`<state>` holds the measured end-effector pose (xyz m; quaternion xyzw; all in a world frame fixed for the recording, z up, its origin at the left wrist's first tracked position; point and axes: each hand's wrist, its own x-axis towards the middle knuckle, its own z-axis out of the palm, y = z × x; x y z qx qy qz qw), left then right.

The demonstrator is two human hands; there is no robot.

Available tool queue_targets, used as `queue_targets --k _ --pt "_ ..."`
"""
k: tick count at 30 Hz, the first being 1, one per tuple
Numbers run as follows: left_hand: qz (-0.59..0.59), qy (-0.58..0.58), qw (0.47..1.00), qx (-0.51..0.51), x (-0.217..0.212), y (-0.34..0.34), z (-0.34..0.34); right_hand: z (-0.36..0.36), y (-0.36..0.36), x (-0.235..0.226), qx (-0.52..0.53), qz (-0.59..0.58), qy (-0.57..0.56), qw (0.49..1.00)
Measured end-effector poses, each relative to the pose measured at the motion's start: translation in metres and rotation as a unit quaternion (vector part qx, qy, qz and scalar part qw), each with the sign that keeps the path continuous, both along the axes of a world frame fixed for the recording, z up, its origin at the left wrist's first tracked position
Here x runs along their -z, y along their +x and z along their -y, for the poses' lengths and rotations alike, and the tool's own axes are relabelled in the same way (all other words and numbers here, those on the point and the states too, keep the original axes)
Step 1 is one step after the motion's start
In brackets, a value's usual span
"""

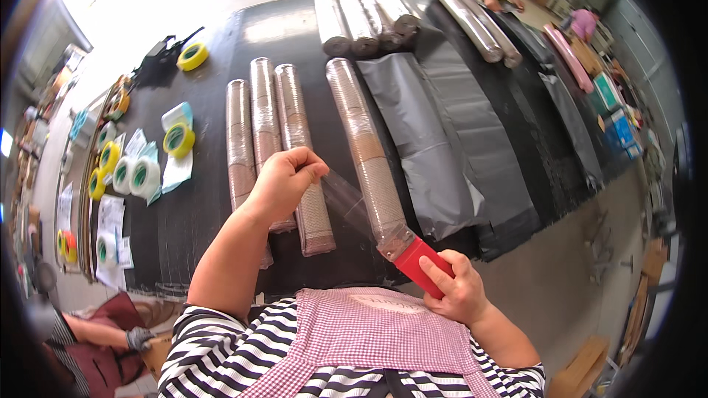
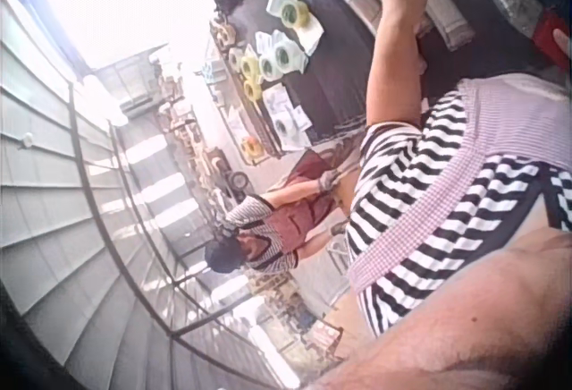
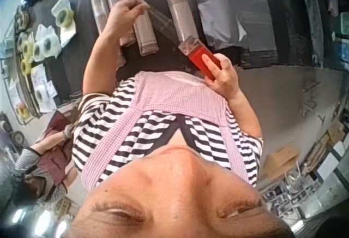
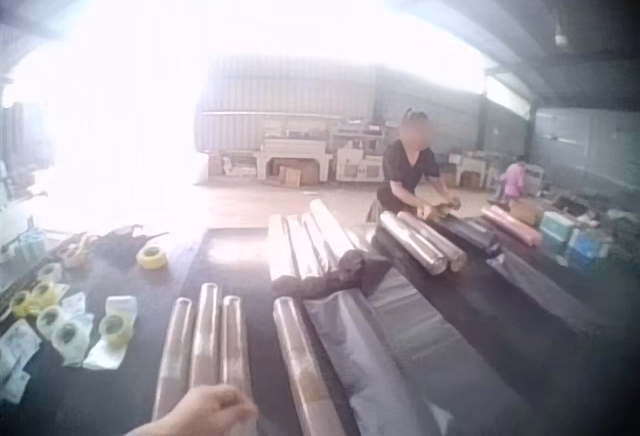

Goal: The person places foam rolls into plastic bags, tapes the ends of the rolls, and applies adhesive labels to the packaged items on a large work table.

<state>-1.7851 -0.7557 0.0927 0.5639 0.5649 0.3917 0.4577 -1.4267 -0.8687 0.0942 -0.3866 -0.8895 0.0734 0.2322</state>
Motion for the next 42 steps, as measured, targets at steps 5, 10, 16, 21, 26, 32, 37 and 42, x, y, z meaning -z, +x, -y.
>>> queue_targets --k 5,10,16,21,26,32,37,42 --pt "-0.025 0.02 0.997 -0.071 0.006 -0.023 -0.04 0.027 -0.003 -0.009 0.065 0.04 0.002 0.997" --pt "-0.095 0.21 0.967 0.113 -0.071 0.014 -0.007 0.05 -0.012 -0.008 0.156 0.112 -0.008 0.981" --pt "-0.088 0.465 0.78 0.409 -0.086 0.086 0.096 0.005 -0.018 -0.012 0.329 0.031 -0.012 0.944" --pt "-0.09 0.383 0.767 0.508 -0.092 0.096 0.103 -0.089 0.107 0.031 0.418 -0.515 -0.118 0.739" --pt "-0.047 0.214 0.849 0.481 -0.107 0.075 0.058 -0.146 0.223 0.098 0.525 -0.419 -0.168 0.721" --pt "-0.065 0.161 0.884 0.435 -0.109 0.063 0.036 -0.175 0.138 0.08 0.546 -0.156 0.147 0.81" --pt "-0.058 0.215 0.958 0.182 -0.097 0.059 0.024 -0.112 -0.054 0.079 0.241 -0.112 -0.333 0.905" --pt "-0.044 0.197 0.963 0.181 -0.098 0.017 0.017 -0.083 -0.079 0.091 0.263 -0.062 -0.35 0.897"
